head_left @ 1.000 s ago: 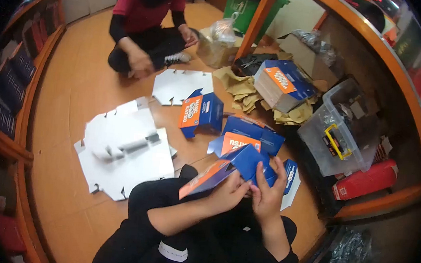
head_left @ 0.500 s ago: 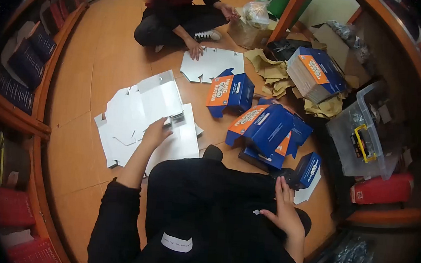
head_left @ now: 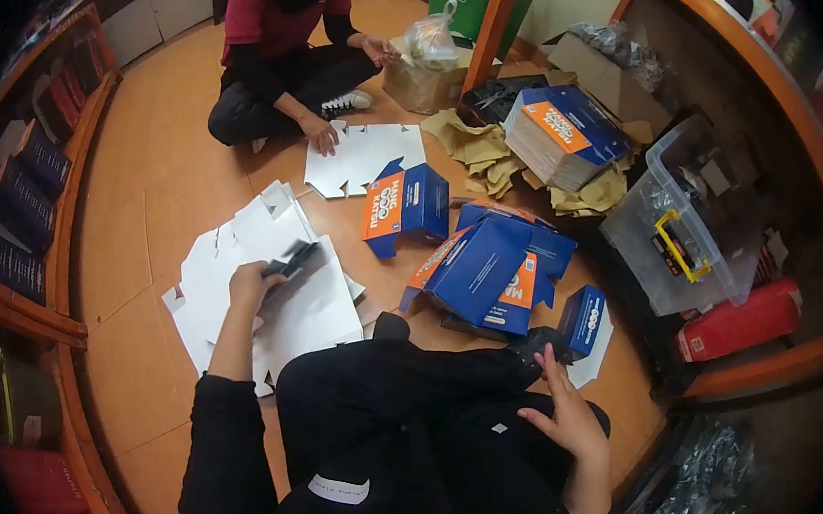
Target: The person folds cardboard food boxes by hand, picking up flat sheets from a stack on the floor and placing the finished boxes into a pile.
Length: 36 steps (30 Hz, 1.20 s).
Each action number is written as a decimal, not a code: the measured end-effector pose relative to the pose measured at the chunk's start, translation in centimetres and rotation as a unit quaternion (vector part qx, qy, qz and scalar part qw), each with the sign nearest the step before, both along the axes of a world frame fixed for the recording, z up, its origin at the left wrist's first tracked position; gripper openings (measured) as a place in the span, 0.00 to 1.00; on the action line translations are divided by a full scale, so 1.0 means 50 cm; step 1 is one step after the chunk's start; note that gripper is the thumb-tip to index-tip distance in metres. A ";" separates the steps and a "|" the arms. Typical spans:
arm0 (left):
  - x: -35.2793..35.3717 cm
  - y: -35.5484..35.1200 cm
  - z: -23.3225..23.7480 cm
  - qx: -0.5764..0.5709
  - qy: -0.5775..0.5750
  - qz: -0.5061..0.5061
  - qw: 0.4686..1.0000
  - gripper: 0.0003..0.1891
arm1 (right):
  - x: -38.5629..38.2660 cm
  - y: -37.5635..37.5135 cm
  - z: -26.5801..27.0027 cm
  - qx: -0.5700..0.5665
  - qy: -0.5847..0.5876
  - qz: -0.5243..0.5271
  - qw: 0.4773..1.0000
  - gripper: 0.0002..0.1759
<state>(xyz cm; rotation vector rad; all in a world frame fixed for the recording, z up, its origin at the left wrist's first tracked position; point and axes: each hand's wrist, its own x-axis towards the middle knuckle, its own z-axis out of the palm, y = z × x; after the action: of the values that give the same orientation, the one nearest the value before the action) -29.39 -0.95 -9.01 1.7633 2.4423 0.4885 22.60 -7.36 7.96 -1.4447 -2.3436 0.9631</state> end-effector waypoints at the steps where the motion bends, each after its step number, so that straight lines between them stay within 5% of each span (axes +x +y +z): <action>1: -0.013 0.004 0.003 0.013 -0.112 0.006 0.994 0.12 | 0.000 0.002 0.001 0.014 0.005 0.006 1.000 0.56; 4: -0.059 0.015 0.016 0.063 -0.373 0.003 0.926 0.14 | 0.000 0.004 0.006 0.025 0.028 0.010 0.999 0.56; 8: -0.086 0.037 0.076 0.173 -0.220 -0.009 0.960 0.12 | 0.001 -0.004 0.024 0.021 0.074 -0.011 0.997 0.53; 11: 0.122 -0.004 0.280 0.195 -0.332 -0.107 0.917 0.10 | -0.009 -0.006 0.034 0.157 0.065 -0.004 0.985 0.48; 14: 0.326 -0.066 0.396 0.047 -0.292 -0.362 0.884 0.06 | -0.053 -0.011 0.065 0.296 0.130 -0.005 0.946 0.47; 15: 0.387 -0.070 0.405 0.087 -0.237 -0.515 0.819 0.08 | -0.065 -0.014 0.068 0.350 0.160 -0.013 0.923 0.43; 17: 0.498 -0.090 0.421 0.099 -0.212 -0.609 0.758 0.09 | -0.065 -0.026 0.103 0.412 0.136 -0.011 0.901 0.31; 20: 0.590 -0.082 0.445 0.057 -0.288 -0.608 0.738 0.10 | -0.008 -0.028 0.112 0.367 0.241 0.015 0.898 0.12; 23: 0.635 -0.045 0.401 -0.058 -0.395 -0.604 0.690 0.13 | 0.025 -0.043 0.124 0.444 0.406 -0.147 0.785 0.13; 25: 0.652 -0.047 0.390 -0.223 -0.461 -0.566 0.646 0.17 | 0.054 -0.066 0.151 0.406 0.344 -0.039 0.846 0.13; 28: 0.680 -0.074 0.349 -0.217 -0.531 -0.576 0.582 0.16 | 0.022 -0.072 0.198 0.204 -0.023 0.104 0.973 0.12; 31: 0.682 -0.071 0.312 -0.163 -0.537 -0.543 0.624 0.16 | 0.025 -0.059 0.160 0.298 0.026 0.016 0.954 0.12; 32: 0.679 -0.072 0.313 -0.151 -0.548 -0.524 0.635 0.16 | 0.027 -0.063 0.142 0.309 0.079 -0.090 0.943 0.13; 35: 0.667 -0.079 0.315 -0.113 -0.564 -0.499 0.649 0.15 | 0.013 -0.044 0.121 0.346 0.126 -0.115 0.923 0.14; 36: 0.662 -0.080 0.321 -0.095 -0.558 -0.516 0.643 0.15 | 0.010 -0.036 0.129 0.318 0.060 -0.021 0.946 0.15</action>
<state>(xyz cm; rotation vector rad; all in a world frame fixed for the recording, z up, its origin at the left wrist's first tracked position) 3.71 -4.93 7.03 1.5924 0.4767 0.7522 23.08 -9.16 14.41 -1.1244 -2.2164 0.2209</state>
